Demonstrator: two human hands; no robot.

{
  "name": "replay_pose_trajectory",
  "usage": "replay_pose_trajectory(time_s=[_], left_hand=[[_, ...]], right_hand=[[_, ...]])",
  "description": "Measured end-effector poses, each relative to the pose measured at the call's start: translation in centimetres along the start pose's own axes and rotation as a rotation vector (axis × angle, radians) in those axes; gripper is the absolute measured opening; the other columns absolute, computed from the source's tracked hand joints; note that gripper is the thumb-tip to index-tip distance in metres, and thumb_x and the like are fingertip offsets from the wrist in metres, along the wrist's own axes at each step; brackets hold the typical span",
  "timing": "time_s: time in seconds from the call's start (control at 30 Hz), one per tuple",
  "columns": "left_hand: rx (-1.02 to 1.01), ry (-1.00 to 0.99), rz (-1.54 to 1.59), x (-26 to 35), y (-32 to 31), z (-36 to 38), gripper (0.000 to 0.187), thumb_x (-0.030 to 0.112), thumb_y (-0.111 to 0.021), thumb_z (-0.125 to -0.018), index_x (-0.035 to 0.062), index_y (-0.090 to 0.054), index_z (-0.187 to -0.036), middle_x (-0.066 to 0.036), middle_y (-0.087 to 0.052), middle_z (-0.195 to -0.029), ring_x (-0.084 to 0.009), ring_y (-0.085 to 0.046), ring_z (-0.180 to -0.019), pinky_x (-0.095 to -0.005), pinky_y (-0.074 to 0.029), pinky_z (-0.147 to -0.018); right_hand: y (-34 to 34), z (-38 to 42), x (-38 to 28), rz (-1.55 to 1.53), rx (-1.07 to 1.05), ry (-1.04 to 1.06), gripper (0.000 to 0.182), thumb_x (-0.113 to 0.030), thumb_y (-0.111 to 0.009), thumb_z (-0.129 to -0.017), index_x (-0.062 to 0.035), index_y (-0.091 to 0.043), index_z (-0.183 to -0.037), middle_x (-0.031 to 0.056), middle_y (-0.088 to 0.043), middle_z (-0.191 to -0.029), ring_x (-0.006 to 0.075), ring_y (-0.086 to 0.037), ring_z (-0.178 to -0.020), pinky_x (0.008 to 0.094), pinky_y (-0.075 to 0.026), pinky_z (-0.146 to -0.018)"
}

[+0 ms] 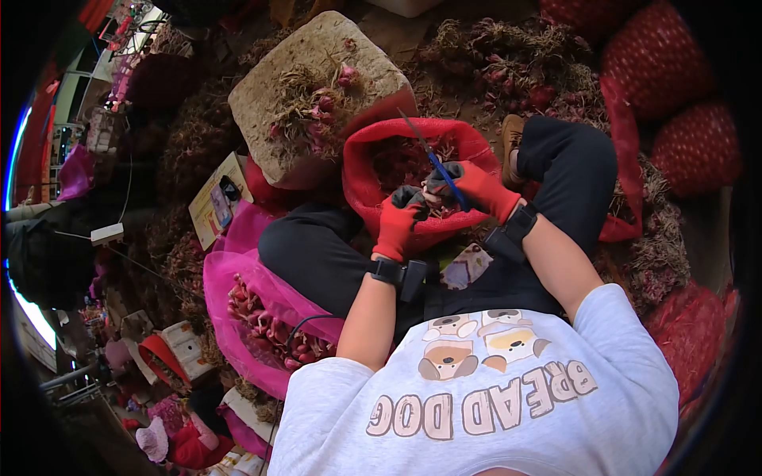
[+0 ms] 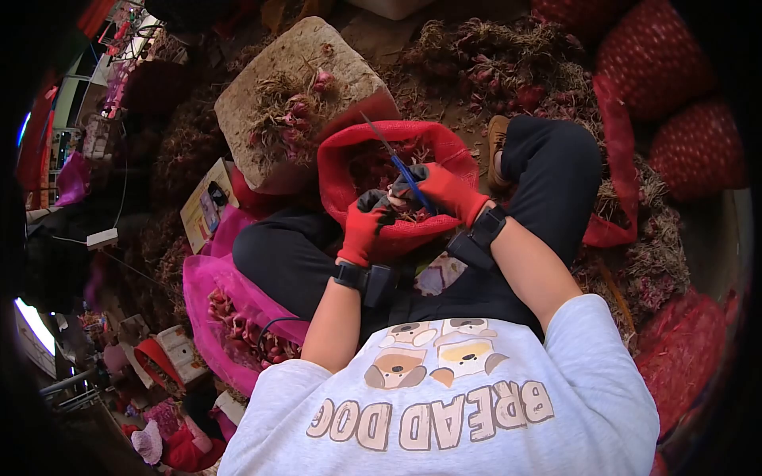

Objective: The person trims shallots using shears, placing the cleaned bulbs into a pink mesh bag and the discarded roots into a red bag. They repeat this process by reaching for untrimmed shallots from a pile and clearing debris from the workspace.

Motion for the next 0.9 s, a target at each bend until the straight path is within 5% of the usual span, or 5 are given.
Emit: replay_pose_trajectory(time_s=[0.07,0.17,0.27,0.67,0.9], left_hand=[[-0.131,0.161,0.078,-0.3,-0.7,0.6,0.009,0.007,-0.054,-0.087,0.0045,-0.062,-0.089,0.001,-0.059,-0.082,-0.0093,-0.056,-0.073,-0.0217,-0.046,-0.067],[-0.215,-0.501,-0.644,2.7,-1.7,1.0,0.01,0.007,-0.053,-0.087,0.0057,-0.061,-0.092,0.001,-0.059,-0.085,-0.0098,-0.056,-0.075,-0.0232,-0.047,-0.07],[-0.123,0.074,0.29,1.4,-1.9,0.4,0.014,0.0,-0.055,-0.082,0.0043,-0.059,-0.095,-0.001,-0.058,-0.088,-0.0101,-0.056,-0.079,-0.025,-0.047,-0.073],[-0.076,-0.042,0.003,-0.8,0.3,-0.7,0.018,0.006,-0.058,-0.081,0.0043,-0.061,-0.099,-0.001,-0.06,-0.081,-0.011,-0.056,-0.078,-0.0264,-0.046,-0.069],[0.112,-0.638,-0.964,1.1,0.0,1.2,0.025,0.023,-0.046,-0.093,0.0037,-0.061,-0.093,-0.003,-0.055,-0.071,-0.0165,-0.051,-0.058,-0.0276,-0.043,-0.055]], right_hand=[[0.5,-0.5,0.9,0.145,0.121,0.024,0.021,-0.015,-0.069,-0.079,-0.0009,-0.063,-0.093,0.004,-0.065,-0.082,0.0111,-0.061,-0.069,0.0259,-0.049,-0.062],[0.6,-0.6,0.1,0.36,0.263,0.178,0.023,-0.019,-0.07,-0.078,-0.0012,-0.063,-0.09,0.0053,-0.065,-0.081,0.0108,-0.061,-0.07,0.0274,-0.047,-0.06],[0.1,0.2,-1.8,0.517,0.361,0.233,0.022,-0.023,-0.069,-0.078,-0.0022,-0.064,-0.085,0.0065,-0.064,-0.075,0.0117,-0.06,-0.064,0.0286,-0.046,-0.057],[0.7,-0.5,2.9,-0.137,0.183,-0.089,0.011,-0.017,-0.064,-0.08,-0.0063,-0.065,-0.084,0.0016,-0.059,-0.065,0.0104,-0.053,-0.05,0.024,-0.042,-0.043],[-0.9,-0.1,0.1,0.047,0.211,0.035,0.016,-0.013,-0.068,-0.078,-0.004,-0.063,-0.09,0.0007,-0.062,-0.074,0.0071,-0.056,-0.064,0.0222,-0.045,-0.058]])
Point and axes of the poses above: each hand's wrist, its own z-axis away from the middle knuckle, its own y-axis out of the back of the hand, x = y × z, the point moved 7 cm from there along -z, towards the middle knuckle
